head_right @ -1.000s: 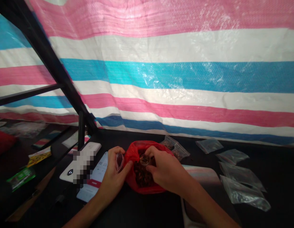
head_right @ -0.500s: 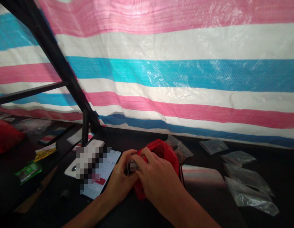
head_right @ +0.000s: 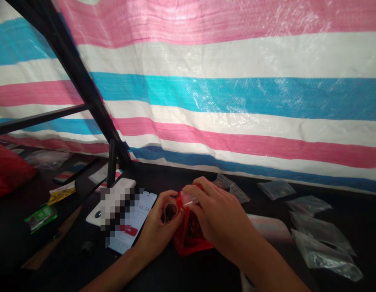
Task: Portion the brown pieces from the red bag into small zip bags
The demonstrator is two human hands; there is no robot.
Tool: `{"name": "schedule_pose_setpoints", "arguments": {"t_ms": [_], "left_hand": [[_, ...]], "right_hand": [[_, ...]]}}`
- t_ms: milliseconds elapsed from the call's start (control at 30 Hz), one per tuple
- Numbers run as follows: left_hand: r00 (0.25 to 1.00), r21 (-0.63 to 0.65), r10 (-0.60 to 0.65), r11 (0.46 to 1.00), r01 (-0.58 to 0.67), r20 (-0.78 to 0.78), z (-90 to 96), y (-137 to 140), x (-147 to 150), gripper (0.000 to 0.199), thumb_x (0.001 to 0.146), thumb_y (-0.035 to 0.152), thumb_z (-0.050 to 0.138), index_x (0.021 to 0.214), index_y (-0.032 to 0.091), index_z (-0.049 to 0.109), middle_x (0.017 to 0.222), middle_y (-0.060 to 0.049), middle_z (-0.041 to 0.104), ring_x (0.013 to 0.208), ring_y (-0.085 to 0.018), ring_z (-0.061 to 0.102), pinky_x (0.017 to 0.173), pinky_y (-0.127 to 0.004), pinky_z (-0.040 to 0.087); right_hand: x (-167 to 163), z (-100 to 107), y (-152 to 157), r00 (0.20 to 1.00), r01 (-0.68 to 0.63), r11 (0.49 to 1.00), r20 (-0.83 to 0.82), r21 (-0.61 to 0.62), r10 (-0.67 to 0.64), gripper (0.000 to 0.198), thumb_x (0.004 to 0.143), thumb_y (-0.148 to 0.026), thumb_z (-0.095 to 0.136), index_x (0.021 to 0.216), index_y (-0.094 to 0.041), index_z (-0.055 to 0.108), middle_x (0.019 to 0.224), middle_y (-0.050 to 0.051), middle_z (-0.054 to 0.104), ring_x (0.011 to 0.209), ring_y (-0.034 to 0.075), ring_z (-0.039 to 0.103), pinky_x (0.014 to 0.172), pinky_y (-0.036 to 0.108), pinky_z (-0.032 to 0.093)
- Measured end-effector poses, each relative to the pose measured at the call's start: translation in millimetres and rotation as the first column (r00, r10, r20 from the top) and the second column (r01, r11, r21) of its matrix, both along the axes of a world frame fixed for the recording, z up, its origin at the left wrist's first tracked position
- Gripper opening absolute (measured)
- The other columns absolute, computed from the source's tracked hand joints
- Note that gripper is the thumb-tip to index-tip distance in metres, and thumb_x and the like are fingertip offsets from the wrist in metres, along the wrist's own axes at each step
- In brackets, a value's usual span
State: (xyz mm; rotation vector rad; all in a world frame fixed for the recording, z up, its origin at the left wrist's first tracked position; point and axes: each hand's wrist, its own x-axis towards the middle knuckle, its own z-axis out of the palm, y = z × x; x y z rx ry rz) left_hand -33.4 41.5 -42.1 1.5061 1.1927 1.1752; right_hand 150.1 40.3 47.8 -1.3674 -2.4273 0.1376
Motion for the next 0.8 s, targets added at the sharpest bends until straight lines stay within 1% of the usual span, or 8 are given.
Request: {"name": "schedule_pose_setpoints", "arguments": {"t_ms": [100,167,267,433,500,600,700,800], "left_hand": [[1.0,0.019,-0.005,1.0,0.006,-0.024,-0.6,0.3,0.0,0.031,0.091,0.028,0.063,0.12,0.025,0.052,0.083,0.005,0.064,0.071,-0.013,0.061,0.067,-0.025,0.049],[0.999,0.028,-0.006,1.0,0.008,-0.049,0.0,-0.1,-0.4,0.029,0.091,0.028,0.063,0.117,0.024,0.053,0.08,0.006,0.063,0.068,-0.013,0.06,0.065,-0.025,0.048],[0.994,0.074,0.004,0.997,0.005,-0.113,0.0,-0.8,-2.5,0.025,0.09,0.026,0.063,0.114,0.024,0.056,0.082,0.004,0.063,0.072,-0.015,0.062,0.068,-0.027,0.05],[0.977,0.209,0.024,0.978,0.021,-0.214,-4.6,-0.3,-7.3,0.031,0.09,0.021,0.063,0.12,0.025,0.061,0.107,-0.006,0.071,0.094,-0.022,0.068,0.082,-0.035,0.055],[0.978,0.209,0.019,0.978,0.026,-0.208,-6.3,0.4,-8.1,0.032,0.091,0.021,0.062,0.123,0.025,0.06,0.114,-0.007,0.071,0.1,-0.023,0.068,0.087,-0.037,0.055],[0.981,0.193,0.031,0.981,0.006,-0.189,-7.3,0.9,-8.3,0.032,0.091,0.021,0.061,0.123,0.024,0.059,0.116,-0.008,0.07,0.101,-0.023,0.068,0.088,-0.038,0.055],[0.983,0.203,0.036,0.979,0.001,-0.18,-6.5,0.4,-8.0,0.031,0.089,0.019,0.062,0.119,0.025,0.061,0.113,-0.007,0.071,0.101,-0.023,0.068,0.086,-0.035,0.055],[0.987,0.18,0.057,0.983,-0.03,-0.149,-3.5,-0.2,-6.9,0.03,0.089,0.018,0.061,0.118,0.025,0.061,0.11,-0.006,0.071,0.098,-0.022,0.069,0.084,-0.034,0.054]], "right_hand": [[6.4,7.7,-2.8,0.998,-0.022,0.987,0.057,-0.161,0.032,0.022,0.099,-0.019,0.051,0.112,-0.027,0.067,0.118,0.005,0.067,0.103,0.023,0.067,0.09,0.037,0.053],[3.3,6.9,-5.3,0.994,-0.008,0.974,0.102,-0.225,0.031,0.02,0.097,-0.019,0.054,0.111,-0.027,0.067,0.117,0.006,0.068,0.101,0.024,0.068,0.088,0.038,0.052],[-6.9,-0.8,-5.6,0.992,0.037,0.966,0.13,-0.255,-0.004,0.024,0.093,-0.017,0.058,0.114,-0.024,0.066,0.119,0.007,0.068,0.101,0.025,0.068,0.086,0.038,0.051],[-9.2,-12.8,2.1,0.998,0.054,0.948,0.032,-0.313,-0.046,0.027,0.086,-0.01,0.058,0.11,-0.023,0.065,0.117,0.006,0.07,0.1,0.023,0.068,0.085,0.033,0.047],[-5.2,-15.9,4.8,0.997,0.054,0.933,-0.027,-0.356,-0.068,0.027,0.083,-0.008,0.059,0.104,-0.024,0.065,0.108,0.003,0.073,0.095,0.021,0.068,0.081,0.031,0.046],[-0.6,-21.8,7.1,0.987,0.041,0.905,-0.122,-0.424,-0.102,0.026,0.082,-0.01,0.06,0.101,-0.027,0.064,0.095,-0.002,0.074,0.086,0.019,0.068,0.077,0.029,0.045],[2.9,-26.1,8.5,0.981,0.015,0.892,-0.165,-0.453,-0.101,0.026,0.083,-0.012,0.062,0.103,-0.028,0.065,0.095,-0.003,0.075,0.088,0.019,0.068,0.079,0.029,0.045],[8.7,-18.5,8.9,0.986,0.013,0.901,-0.142,-0.433,-0.082,0.022,0.085,-0.013,0.06,0.101,-0.028,0.066,0.097,-0.002,0.075,0.089,0.019,0.068,0.08,0.029,0.047]]}}
